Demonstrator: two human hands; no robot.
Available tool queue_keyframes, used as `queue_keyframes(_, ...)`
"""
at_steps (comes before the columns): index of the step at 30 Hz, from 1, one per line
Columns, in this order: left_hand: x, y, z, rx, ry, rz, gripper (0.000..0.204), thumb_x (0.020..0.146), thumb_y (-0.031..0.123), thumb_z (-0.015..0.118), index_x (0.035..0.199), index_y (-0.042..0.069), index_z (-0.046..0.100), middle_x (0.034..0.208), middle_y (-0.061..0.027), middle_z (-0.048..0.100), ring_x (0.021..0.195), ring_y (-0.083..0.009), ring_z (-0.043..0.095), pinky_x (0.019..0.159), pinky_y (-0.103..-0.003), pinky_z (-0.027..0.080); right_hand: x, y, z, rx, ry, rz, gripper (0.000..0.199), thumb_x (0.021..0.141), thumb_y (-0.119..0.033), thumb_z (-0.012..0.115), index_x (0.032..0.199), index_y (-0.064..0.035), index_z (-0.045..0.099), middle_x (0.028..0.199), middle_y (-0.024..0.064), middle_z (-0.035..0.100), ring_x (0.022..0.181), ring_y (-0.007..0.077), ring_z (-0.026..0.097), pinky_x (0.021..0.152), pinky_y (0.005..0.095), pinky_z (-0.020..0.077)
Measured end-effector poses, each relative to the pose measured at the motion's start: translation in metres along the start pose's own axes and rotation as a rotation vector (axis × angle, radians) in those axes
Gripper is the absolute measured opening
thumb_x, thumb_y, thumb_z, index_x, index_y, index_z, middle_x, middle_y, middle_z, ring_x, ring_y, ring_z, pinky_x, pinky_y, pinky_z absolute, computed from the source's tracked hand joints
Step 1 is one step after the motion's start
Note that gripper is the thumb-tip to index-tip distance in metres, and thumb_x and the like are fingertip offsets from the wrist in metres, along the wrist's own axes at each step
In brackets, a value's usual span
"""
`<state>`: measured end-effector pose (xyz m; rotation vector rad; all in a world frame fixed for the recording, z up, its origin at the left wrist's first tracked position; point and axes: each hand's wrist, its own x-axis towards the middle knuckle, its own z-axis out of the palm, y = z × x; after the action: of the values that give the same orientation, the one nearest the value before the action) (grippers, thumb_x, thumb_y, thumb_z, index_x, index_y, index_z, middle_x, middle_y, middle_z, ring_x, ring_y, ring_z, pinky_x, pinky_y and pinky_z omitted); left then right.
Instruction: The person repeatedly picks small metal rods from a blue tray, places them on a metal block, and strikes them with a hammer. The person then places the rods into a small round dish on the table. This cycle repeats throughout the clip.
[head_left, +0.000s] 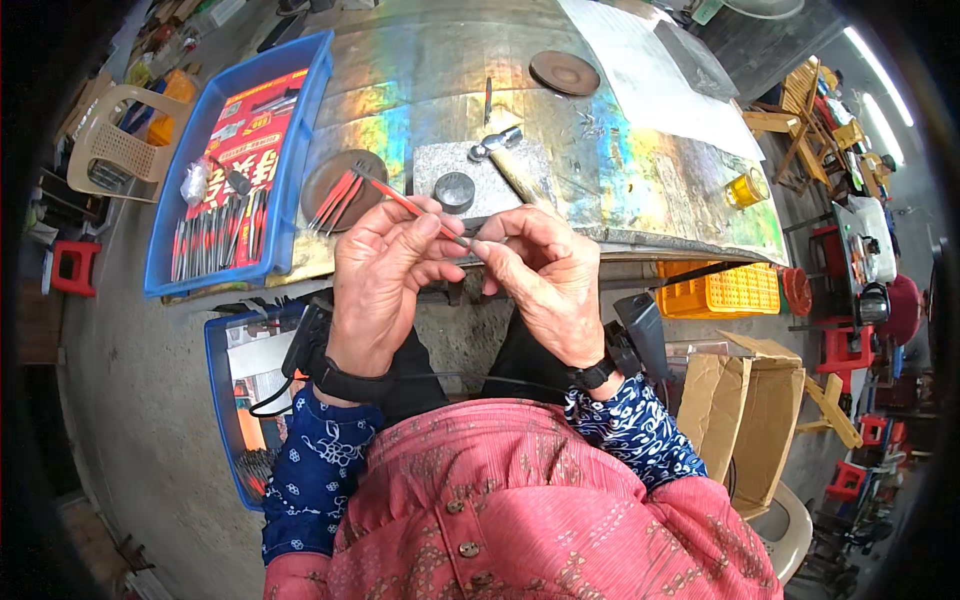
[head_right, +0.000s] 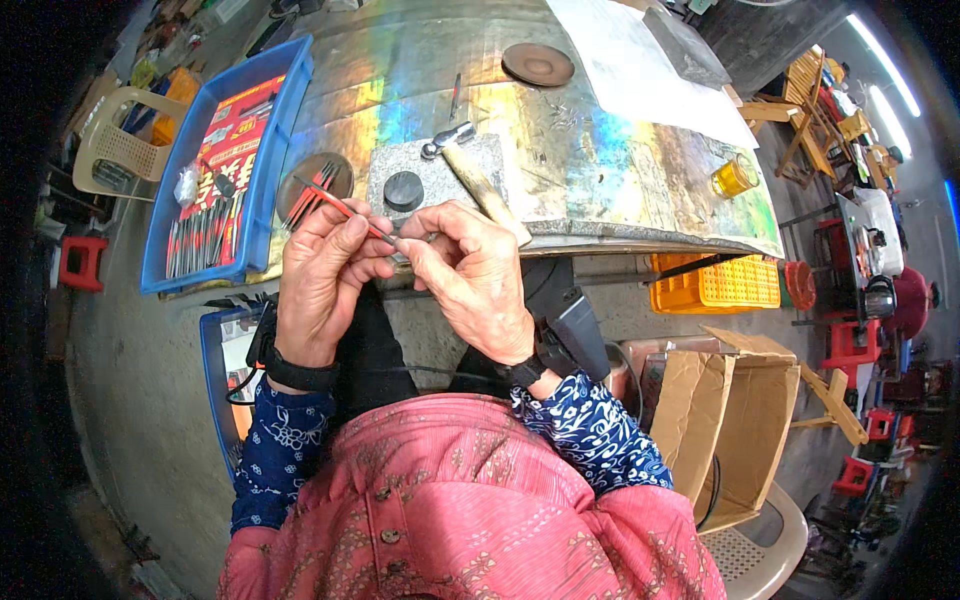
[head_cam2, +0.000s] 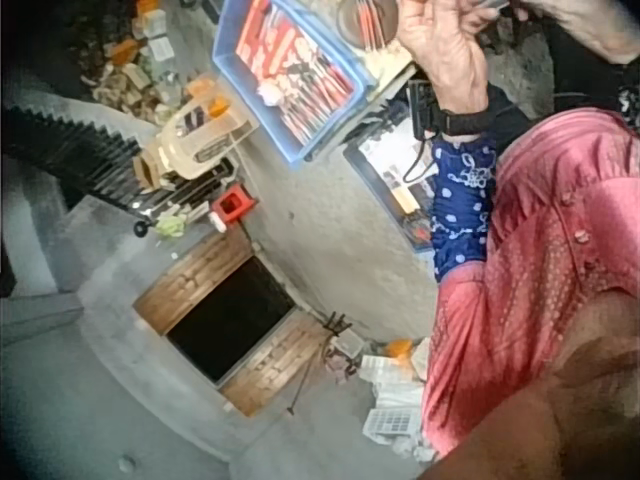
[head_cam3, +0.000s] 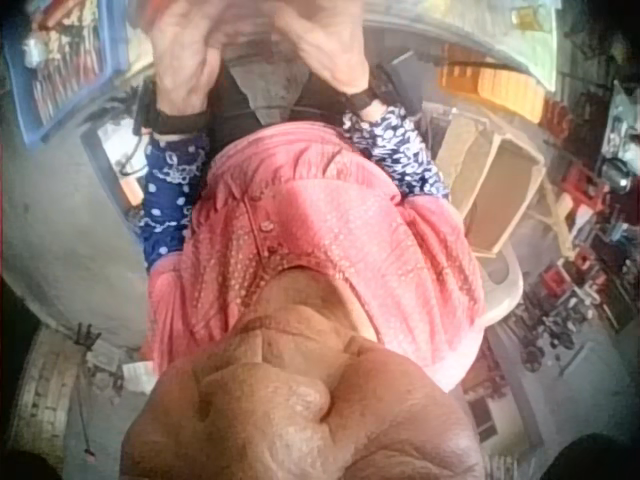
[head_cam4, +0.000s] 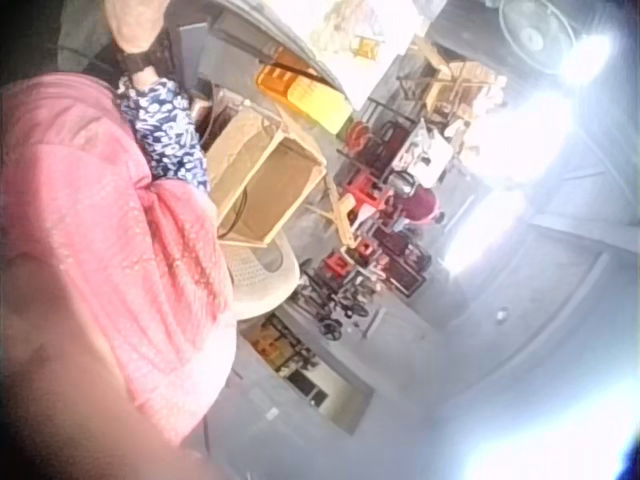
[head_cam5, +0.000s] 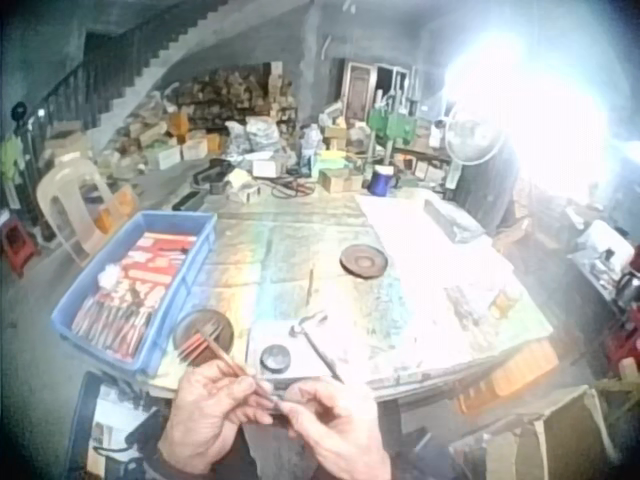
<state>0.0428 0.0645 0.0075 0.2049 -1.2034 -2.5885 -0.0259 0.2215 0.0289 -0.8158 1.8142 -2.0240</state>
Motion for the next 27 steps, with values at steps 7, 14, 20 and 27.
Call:
queue_keyframes(7,-0.005,-0.001,0.0,-0.065,0.019,-0.032,0.017,0.095,0.009,0.057,0.11,0.001,0.056,0.097,-0.0157,0.066,0.081,-0.0218,0.069,0.062,-0.029,0.06,-0.005,0.002,0.002,-0.108,0.014,0.0,0.007,0.088,-0.001,0.064,0.091,0.0052,0.062,0.081,0.0032,0.058,0.06,0.0062,0.056,0.052,0.0195,0.0448)
queue_keyframes(14,-0.008,-0.002,0.006,-0.089,0.032,-0.016,0.018,0.093,0.009,0.061,0.108,0.0,0.058,0.096,-0.0161,0.067,0.081,-0.0219,0.069,0.064,-0.031,0.059,-0.012,0.004,0.007,-0.074,0.068,-0.011,0.007,0.09,-0.002,0.063,0.093,0.0046,0.061,0.081,0.0035,0.06,0.062,0.0071,0.057,0.054,0.0205,0.0469)
queue_keyframes(20,-0.009,-0.009,0.011,-0.065,0.038,0.073,0.016,0.093,0.008,0.06,0.106,-0.001,0.058,0.096,-0.0152,0.067,0.08,-0.019,0.068,0.067,-0.029,0.059,-0.014,0.014,0.016,-0.099,0.143,-0.055,0.006,0.091,-0.002,0.062,0.092,0.0042,0.059,0.081,0.0039,0.061,0.062,0.0075,0.057,0.054,0.0205,0.047)
queue_keyframes(27,-0.005,-0.012,0.007,0.014,0.077,0.106,0.014,0.095,0.006,0.056,0.108,0.0,0.056,0.097,-0.0151,0.066,0.079,-0.0185,0.068,0.068,-0.029,0.06,-0.006,0.016,0.017,-0.364,0.201,-0.185,0.009,0.081,0.002,0.066,0.086,0.0017,0.059,0.075,0.01,0.059,0.059,0.0176,0.056,0.054,0.0293,0.0445)
